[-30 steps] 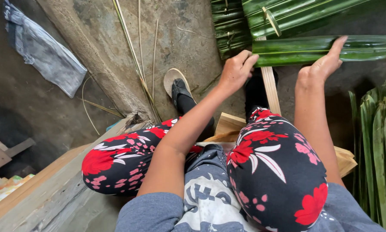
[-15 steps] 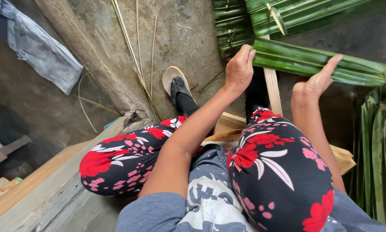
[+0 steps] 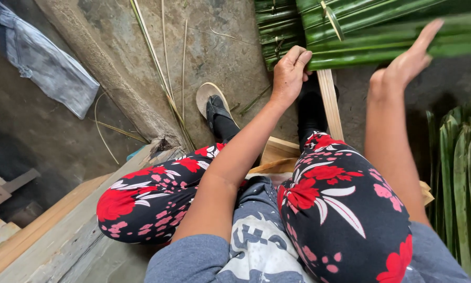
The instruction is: Weaving palm leaves onto a wooden frame to create a thatched panel
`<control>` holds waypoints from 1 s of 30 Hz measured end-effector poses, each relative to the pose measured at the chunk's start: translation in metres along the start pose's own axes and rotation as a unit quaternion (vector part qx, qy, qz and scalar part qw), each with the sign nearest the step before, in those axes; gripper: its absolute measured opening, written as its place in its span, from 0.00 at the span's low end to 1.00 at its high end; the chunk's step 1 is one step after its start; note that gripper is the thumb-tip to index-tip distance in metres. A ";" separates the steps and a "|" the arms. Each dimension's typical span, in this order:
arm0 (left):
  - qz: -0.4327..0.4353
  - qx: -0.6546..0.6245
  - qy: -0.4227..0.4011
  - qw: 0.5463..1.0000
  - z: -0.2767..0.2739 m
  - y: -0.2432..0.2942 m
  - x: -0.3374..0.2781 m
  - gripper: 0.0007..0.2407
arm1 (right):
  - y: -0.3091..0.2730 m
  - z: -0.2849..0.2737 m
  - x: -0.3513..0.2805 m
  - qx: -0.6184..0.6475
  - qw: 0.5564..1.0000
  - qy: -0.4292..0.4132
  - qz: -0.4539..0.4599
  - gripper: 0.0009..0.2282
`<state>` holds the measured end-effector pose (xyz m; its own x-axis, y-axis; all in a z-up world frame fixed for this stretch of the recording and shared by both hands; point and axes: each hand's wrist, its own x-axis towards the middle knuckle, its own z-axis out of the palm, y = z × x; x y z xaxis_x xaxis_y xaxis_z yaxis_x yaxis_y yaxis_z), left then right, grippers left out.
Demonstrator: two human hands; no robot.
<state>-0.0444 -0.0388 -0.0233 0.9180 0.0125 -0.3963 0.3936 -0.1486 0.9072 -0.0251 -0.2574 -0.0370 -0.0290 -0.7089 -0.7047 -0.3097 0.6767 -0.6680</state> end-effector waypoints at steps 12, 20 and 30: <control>-0.035 -0.075 0.024 0.996 0.006 0.001 0.009 0.09 | -0.020 0.026 -0.012 -0.026 0.998 -0.056 -0.030 0.72; -0.097 -0.066 -0.003 0.993 0.023 -0.003 -0.024 0.16 | -0.010 0.032 0.003 0.044 0.997 -0.030 -0.050 0.57; -0.193 -0.207 -0.133 0.950 0.041 0.003 -0.056 0.12 | -0.016 0.026 0.009 0.056 0.995 -0.074 -0.027 0.70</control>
<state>-0.0966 -0.0801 -0.0039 0.6792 -0.2708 -0.6822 0.7335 0.2197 0.6432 0.0046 -0.2699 -0.0388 0.1276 -0.7139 -0.6885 -0.1982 0.6618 -0.7230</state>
